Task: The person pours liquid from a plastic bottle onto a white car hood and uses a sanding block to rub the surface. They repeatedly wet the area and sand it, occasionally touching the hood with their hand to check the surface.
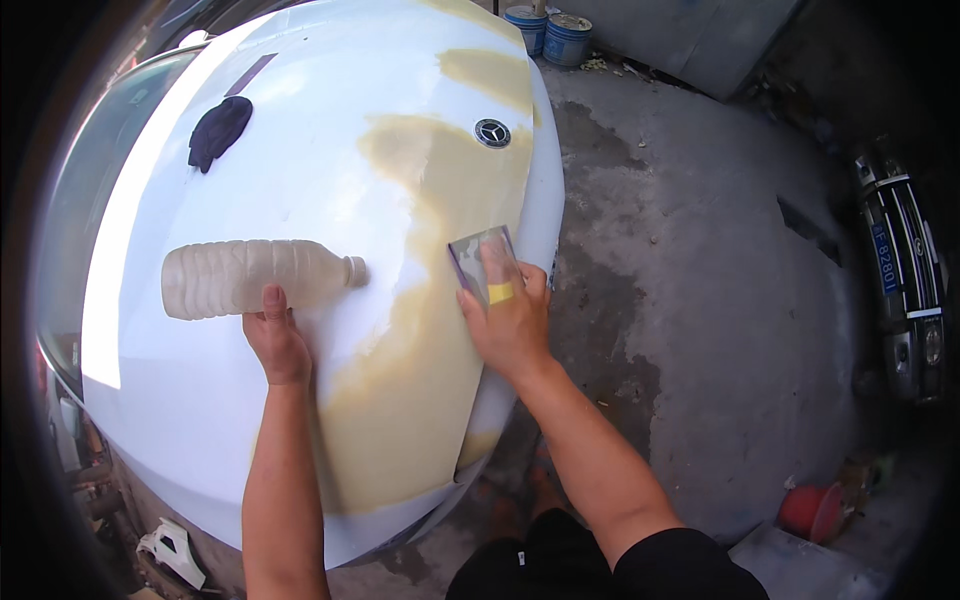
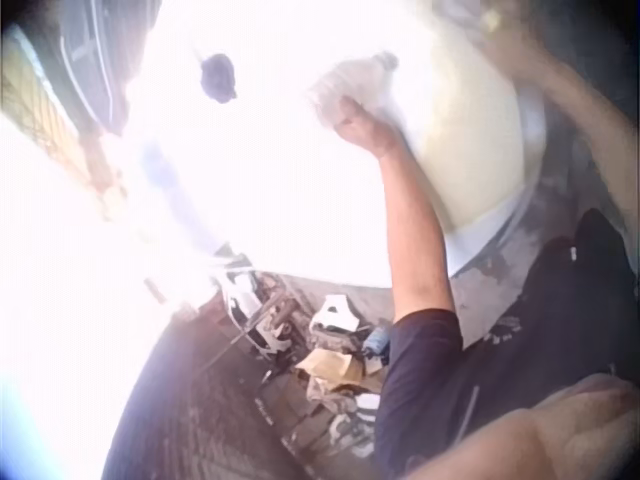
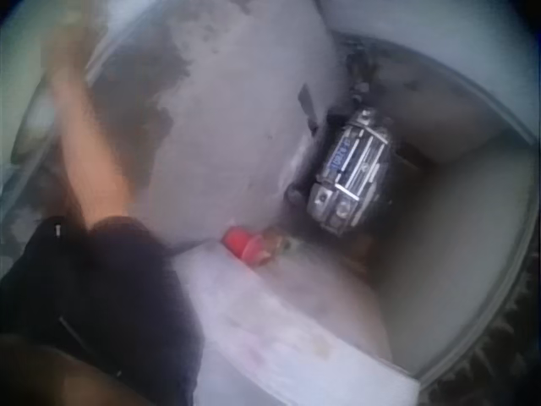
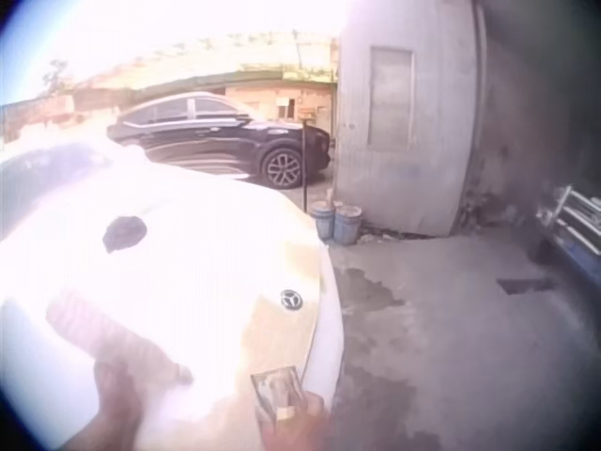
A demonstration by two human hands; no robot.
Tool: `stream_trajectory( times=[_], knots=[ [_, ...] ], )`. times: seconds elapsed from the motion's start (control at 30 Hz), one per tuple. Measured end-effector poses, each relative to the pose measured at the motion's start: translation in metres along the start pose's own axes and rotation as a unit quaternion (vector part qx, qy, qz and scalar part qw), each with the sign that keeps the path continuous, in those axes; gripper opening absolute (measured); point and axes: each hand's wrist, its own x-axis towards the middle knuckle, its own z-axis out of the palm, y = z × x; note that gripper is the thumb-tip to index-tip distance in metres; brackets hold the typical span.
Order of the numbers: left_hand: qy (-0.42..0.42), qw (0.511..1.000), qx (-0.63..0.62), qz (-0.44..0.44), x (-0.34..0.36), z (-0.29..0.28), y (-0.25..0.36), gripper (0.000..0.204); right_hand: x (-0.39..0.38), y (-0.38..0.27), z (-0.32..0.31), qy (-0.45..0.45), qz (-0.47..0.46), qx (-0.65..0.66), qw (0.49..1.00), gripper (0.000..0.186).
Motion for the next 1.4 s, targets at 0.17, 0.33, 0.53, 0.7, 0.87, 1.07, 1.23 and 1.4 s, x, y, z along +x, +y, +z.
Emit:
stream_trajectory(
  times=[0.17,0.33,0.53,0.7,0.87,1.07,1.23,1.4],
  knots=[
    [0.002,1.000,0.008,-0.001,-0.003,-0.011,0.001,0.062,-0.113,-0.048,-0.011,-0.058,-0.030,0.057,0.996,0.072],
    [-0.002,1.000,-0.017,0.013,0.000,0.013,0.000,0.060,0.074,0.048,-0.016,0.035,0.075,0.005,0.997,0.073],
    [0.016,1.000,0.004,0.005,-0.001,-0.002,0.001,0.062,-0.053,-0.003,-0.008,0.002,-0.018,0.048,0.999,0.076],
    [0.020,1.000,0.011,0.005,-0.003,-0.007,0.001,0.064,-0.084,-0.011,-0.007,0.004,-0.055,0.068,0.996,0.074],
    [0.020,1.000,-0.004,0.009,0.001,0.008,-0.004,0.063,0.098,0.098,-0.016,0.062,0.113,0.038,0.991,0.072],
    [0.047,0.999,0.006,-0.003,-0.002,-0.012,-0.007,0.061,0.074,0.139,-0.073,0.112,0.186,0.398,0.891,0.072],
    [0.054,0.998,-0.016,0.000,0.001,0.005,-0.006,0.060,-0.058,0.129,-0.122,0.012,0.310,0.486,0.817,0.073],
    [0.028,0.999,-0.026,-0.014,0.002,0.002,-0.003,0.057,-0.131,0.125,-0.156,-0.050,0.373,0.496,0.782,0.072]
  ],
)
